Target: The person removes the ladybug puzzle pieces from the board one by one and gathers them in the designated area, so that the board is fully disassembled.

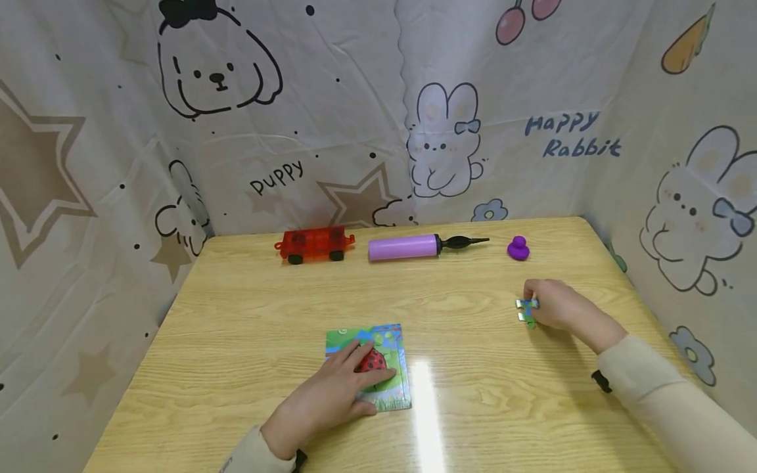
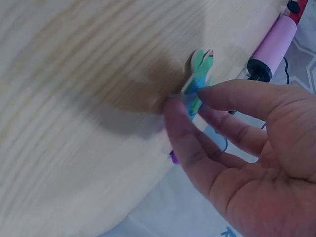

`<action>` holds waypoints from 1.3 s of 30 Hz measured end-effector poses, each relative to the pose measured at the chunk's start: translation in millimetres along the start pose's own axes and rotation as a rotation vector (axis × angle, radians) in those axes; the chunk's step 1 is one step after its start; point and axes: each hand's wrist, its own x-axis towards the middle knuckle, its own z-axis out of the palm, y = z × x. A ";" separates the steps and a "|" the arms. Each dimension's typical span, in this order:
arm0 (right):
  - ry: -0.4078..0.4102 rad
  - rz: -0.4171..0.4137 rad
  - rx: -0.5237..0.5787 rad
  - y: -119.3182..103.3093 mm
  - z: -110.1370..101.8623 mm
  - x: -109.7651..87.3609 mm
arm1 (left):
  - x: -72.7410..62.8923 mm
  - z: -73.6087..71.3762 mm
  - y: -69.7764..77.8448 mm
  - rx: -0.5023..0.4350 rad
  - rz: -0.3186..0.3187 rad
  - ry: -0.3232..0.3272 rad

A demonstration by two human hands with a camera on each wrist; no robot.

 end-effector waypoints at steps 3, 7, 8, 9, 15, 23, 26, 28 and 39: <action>0.005 -0.025 -0.056 -3.2 2.6 2.3 | 0.0 0.4 -0.6 0.001 -0.004 0.001; 0.036 -0.045 -0.082 -3.4 8.6 3.3 | -0.1 0.7 -1.3 0.002 -0.009 -0.001; 0.045 -0.044 -0.079 -3.3 9.9 3.7 | -0.2 0.9 -1.6 0.003 -0.008 0.000; 0.053 -0.043 -0.076 -2.8 11.0 3.9 | -0.3 1.0 -1.8 0.004 -0.009 0.001; 0.069 -0.029 -0.068 -0.3 14.1 3.3 | 0.1 0.4 -1.8 0.018 -0.003 0.003; 0.181 -0.040 -0.114 -14.6 14.3 3.3 | 0.1 2.0 -1.4 0.076 0.006 0.011; 0.206 -0.077 -0.094 -29.5 17.1 8.1 | -0.9 2.5 -1.3 0.131 0.028 0.043; 0.206 -0.117 -0.071 -40.1 20.5 11.7 | -1.7 2.5 -1.1 0.162 0.036 0.059; 0.085 -0.346 0.061 -118.0 43.3 23.6 | -14.5 0.9 -1.7 0.123 -0.050 0.093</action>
